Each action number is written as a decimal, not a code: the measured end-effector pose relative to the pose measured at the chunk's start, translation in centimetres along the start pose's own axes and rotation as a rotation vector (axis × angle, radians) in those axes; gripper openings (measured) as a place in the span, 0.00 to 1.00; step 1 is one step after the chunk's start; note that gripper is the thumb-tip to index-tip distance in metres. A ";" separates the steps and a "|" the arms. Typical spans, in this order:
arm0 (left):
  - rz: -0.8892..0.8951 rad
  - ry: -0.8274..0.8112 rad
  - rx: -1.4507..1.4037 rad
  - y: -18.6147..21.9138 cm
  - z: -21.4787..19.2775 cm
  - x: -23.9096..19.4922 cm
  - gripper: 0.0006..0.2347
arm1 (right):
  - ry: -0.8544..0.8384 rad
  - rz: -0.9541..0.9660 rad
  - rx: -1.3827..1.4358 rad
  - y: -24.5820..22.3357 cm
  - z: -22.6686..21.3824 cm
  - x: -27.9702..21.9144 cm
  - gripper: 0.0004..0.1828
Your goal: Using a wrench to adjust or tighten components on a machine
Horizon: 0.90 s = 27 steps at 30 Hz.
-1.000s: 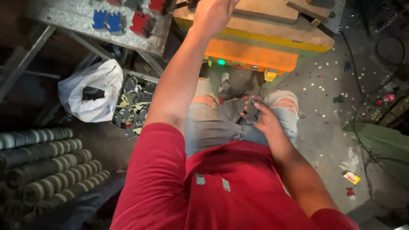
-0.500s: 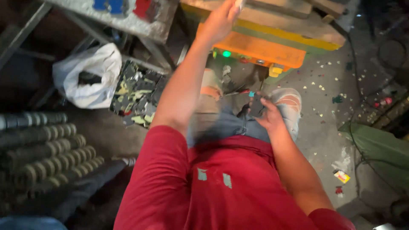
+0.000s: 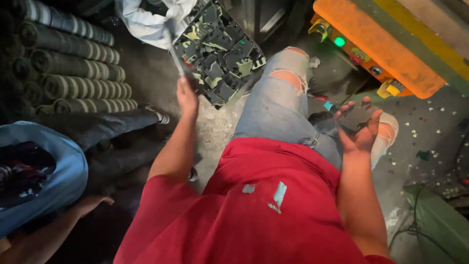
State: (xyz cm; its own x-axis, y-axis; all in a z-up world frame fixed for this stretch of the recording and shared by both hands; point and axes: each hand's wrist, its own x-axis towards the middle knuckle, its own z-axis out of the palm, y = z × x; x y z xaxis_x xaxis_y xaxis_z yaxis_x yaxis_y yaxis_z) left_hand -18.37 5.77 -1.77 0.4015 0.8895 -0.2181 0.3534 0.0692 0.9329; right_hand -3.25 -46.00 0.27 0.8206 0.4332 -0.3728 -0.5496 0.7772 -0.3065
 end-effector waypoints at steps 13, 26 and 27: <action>0.004 -0.222 0.477 1.3 -3.2 -5.9 0.25 | -0.231 -0.026 -0.040 -0.4 2.4 0.5 0.27; 0.608 -1.184 0.313 16.7 7.7 -19.1 0.17 | -0.138 -0.208 -0.182 -0.9 7.2 1.8 0.31; 0.587 -1.261 0.412 16.9 8.6 -19.9 0.18 | -0.090 -0.222 -0.192 -1.2 8.0 1.7 0.31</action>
State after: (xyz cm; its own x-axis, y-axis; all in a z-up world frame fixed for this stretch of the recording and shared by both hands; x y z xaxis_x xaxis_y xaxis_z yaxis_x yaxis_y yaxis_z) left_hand -13.13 -14.58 15.91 0.9564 -0.2530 -0.1460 0.0056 -0.4839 0.8751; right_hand 0.02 -42.54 7.02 0.9298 0.3076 -0.2020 -0.3678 0.7606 -0.5349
